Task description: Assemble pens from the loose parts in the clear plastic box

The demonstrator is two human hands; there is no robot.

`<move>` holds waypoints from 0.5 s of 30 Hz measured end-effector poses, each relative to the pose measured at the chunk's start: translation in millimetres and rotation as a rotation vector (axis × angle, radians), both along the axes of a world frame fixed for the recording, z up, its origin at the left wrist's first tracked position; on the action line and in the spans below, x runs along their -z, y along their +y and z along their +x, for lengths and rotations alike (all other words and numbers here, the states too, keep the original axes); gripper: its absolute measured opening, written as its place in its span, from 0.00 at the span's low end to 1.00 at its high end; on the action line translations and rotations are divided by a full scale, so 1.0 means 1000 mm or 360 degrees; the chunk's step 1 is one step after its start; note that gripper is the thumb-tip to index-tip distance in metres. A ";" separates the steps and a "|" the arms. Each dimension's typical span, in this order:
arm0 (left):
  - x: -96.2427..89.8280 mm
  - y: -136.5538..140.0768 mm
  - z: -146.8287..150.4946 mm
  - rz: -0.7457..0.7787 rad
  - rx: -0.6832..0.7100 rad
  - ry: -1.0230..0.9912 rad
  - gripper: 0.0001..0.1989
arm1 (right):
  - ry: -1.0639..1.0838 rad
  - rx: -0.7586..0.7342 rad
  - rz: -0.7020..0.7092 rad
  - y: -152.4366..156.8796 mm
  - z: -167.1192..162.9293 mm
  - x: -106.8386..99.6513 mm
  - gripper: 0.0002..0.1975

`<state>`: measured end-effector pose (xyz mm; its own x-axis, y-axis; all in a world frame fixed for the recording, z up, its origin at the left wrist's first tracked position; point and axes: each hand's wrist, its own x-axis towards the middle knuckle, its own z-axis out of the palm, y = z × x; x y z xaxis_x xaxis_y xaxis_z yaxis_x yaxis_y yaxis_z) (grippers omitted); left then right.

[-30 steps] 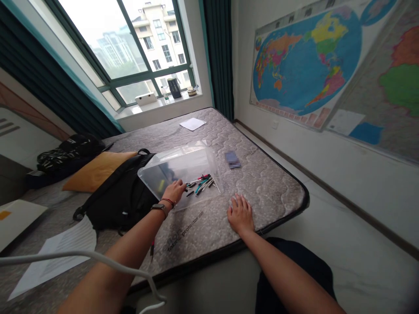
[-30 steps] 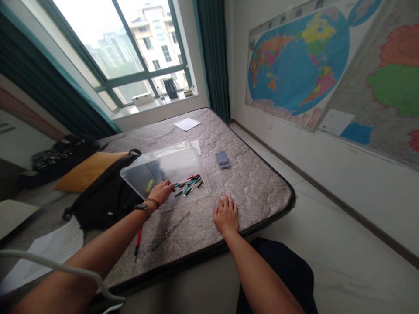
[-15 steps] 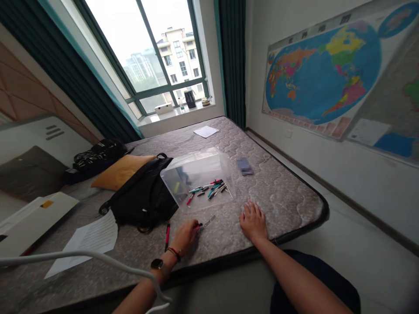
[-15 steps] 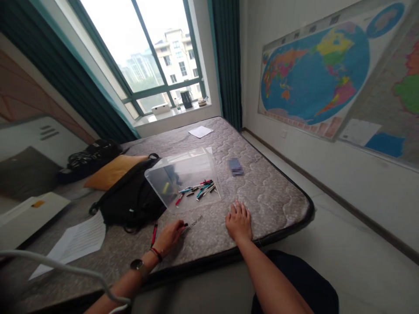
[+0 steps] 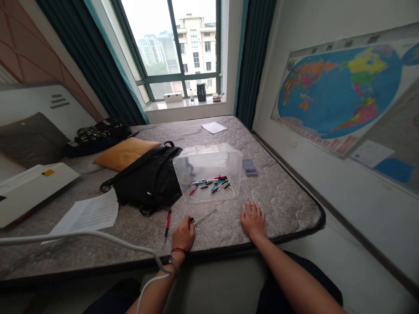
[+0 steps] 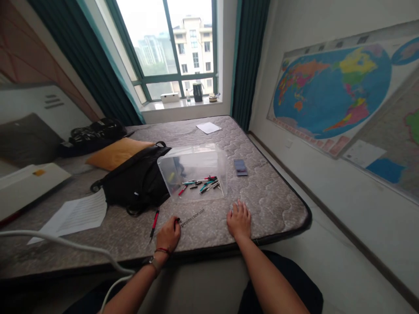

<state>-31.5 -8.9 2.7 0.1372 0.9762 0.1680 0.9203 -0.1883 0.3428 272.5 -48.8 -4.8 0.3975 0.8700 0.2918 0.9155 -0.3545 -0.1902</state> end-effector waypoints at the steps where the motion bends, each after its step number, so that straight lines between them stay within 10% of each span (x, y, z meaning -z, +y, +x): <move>1: -0.003 -0.001 0.001 -0.0015 -0.0019 0.0029 0.09 | -0.0006 0.0002 -0.0006 0.000 0.000 -0.001 0.22; 15: -0.010 -0.004 -0.003 -0.0123 -0.0040 -0.0019 0.10 | -0.0113 -0.0012 -0.0050 0.001 0.001 0.005 0.23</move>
